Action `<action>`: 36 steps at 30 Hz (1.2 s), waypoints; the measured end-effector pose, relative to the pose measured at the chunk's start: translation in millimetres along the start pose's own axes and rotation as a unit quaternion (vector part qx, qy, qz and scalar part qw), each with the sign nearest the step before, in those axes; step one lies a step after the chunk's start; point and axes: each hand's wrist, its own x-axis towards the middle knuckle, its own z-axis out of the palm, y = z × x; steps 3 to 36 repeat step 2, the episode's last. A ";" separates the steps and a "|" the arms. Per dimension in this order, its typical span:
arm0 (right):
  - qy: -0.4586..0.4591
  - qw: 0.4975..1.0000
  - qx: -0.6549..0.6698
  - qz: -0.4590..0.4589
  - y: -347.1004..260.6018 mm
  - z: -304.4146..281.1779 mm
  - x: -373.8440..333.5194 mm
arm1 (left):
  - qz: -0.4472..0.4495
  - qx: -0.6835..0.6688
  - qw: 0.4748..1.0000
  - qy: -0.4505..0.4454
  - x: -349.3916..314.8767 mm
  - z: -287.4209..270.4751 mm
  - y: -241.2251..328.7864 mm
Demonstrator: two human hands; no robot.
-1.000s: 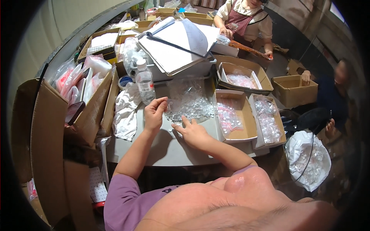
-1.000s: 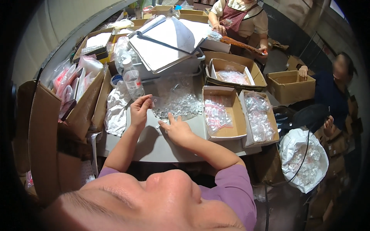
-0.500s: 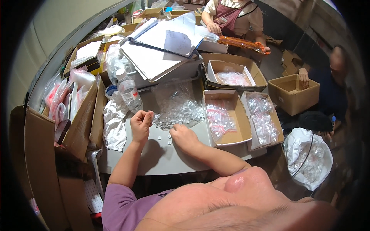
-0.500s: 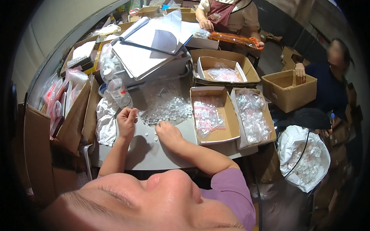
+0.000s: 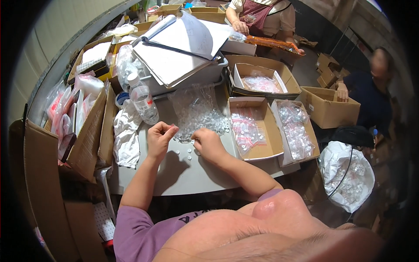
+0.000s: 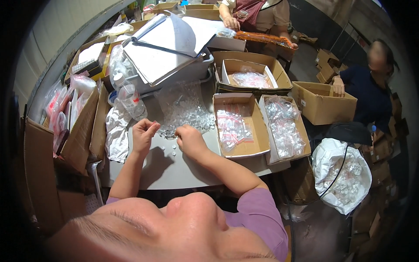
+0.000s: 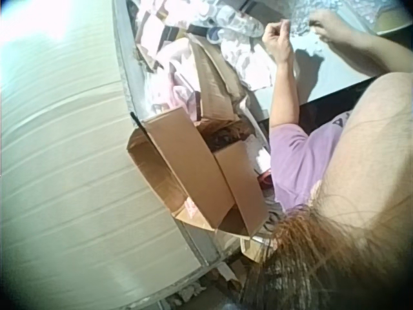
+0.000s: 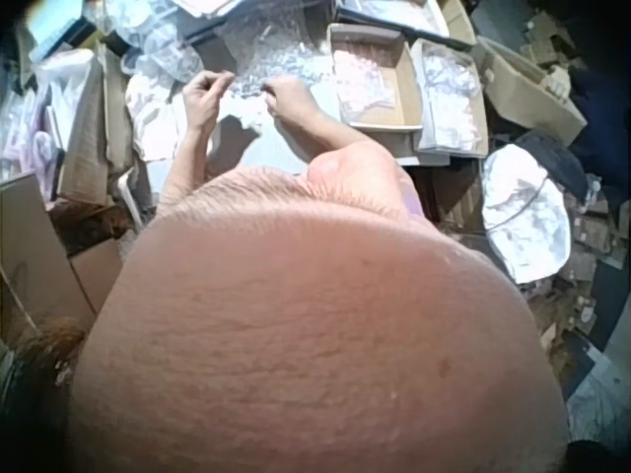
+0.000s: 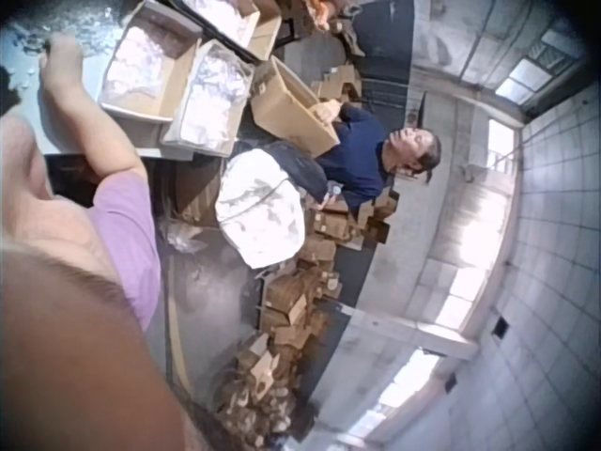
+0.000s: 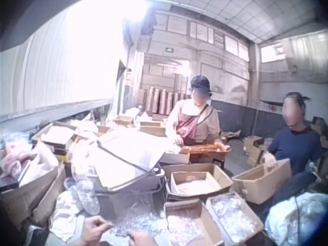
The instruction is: The person sorts small white plastic components by hand, transferring them from a large central pile into several smaller cardboard boxes.
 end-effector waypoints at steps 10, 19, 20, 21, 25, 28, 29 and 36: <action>-0.043 0.978 0.159 0.129 0.1 -3.6 6.9 | 0.009 0.018 1.000 0.007 -0.9 0.7 -0.6; -0.043 0.978 0.159 0.129 0.1 -3.6 6.9 | 0.009 0.018 1.000 0.007 -0.9 0.7 -0.6; -0.043 0.978 0.159 0.129 0.1 -3.6 6.9 | 0.009 0.018 1.000 0.007 -0.9 0.7 -0.6; -0.043 0.978 0.159 0.129 0.1 -3.6 6.9 | 0.009 0.018 1.000 0.007 -0.9 0.7 -0.6; -0.043 0.978 0.159 0.129 0.1 -3.6 6.9 | 0.009 0.018 1.000 0.007 -0.9 0.7 -0.6; -0.043 0.978 0.159 0.129 0.1 -3.6 6.9 | 0.009 0.018 1.000 0.007 -0.9 0.7 -0.6; -0.043 0.978 0.159 0.129 0.1 -3.6 6.9 | 0.009 0.018 1.000 0.007 -0.9 0.7 -0.6; -0.043 0.978 0.159 0.129 0.1 -3.6 6.9 | 0.009 0.018 1.000 0.007 -0.9 0.7 -0.6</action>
